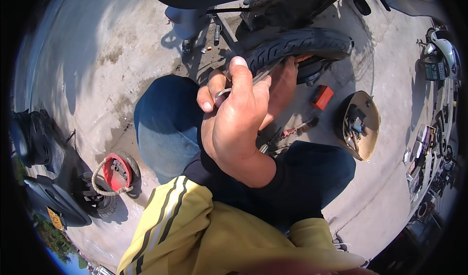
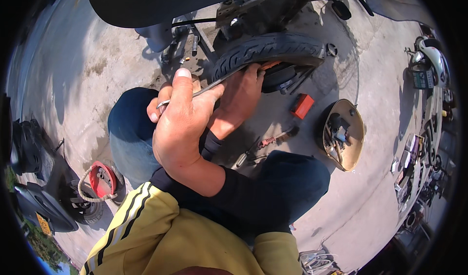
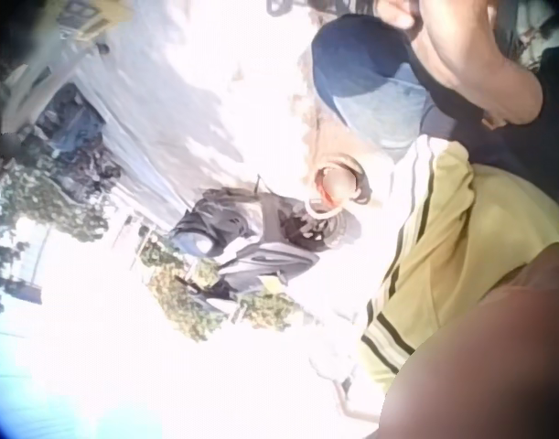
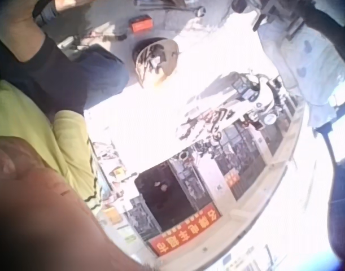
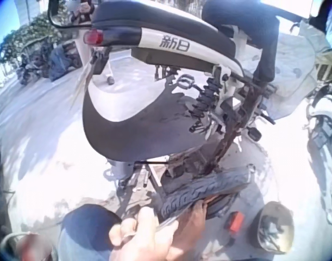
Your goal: The person removes the old inner tube from a scooter tire using tire levers, then inserts a new inner tube and reseats the tire bead onto the rim. The task is performed outdoors on a paved surface with tools laid out nearby.
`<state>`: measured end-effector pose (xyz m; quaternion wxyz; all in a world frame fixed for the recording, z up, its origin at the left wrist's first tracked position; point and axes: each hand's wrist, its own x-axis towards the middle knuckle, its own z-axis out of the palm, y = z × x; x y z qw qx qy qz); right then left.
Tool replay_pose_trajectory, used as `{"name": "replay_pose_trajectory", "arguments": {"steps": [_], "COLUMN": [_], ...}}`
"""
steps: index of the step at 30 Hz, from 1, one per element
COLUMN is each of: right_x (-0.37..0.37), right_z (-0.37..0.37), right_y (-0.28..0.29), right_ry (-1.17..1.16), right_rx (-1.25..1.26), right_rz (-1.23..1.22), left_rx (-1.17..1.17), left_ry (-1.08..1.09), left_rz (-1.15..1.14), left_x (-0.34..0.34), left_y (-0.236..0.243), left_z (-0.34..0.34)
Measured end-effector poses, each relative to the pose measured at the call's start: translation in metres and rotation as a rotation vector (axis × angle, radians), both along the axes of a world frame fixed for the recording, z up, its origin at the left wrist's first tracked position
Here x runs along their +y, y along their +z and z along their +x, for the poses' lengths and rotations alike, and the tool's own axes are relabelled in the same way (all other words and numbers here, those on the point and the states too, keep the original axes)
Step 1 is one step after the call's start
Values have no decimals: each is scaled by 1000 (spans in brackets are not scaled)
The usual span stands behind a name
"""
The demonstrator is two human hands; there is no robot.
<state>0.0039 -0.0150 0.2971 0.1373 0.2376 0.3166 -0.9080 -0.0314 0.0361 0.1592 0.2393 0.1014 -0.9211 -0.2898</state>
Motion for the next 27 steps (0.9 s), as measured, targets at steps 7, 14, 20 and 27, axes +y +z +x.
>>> {"name": "replay_pose_trajectory", "arguments": {"steps": [7,14,20,27], "right_x": [8,10,13,16], "right_z": [-2,-4,-4,-4], "right_y": [-2,-3,3,4], "right_ry": [30,30,26,33], "right_rx": [28,-22,-21,-20], "right_rz": [-50,-72,-61,-45], "left_rx": [7,21,32,19], "left_ry": [-5,0,8,2], "left_rz": [-7,-12,-13,-19], "left_x": [7,15,18,12], "left_y": [-8,-17,-25,-18], "left_z": [-11,-24,-38,-30]}}
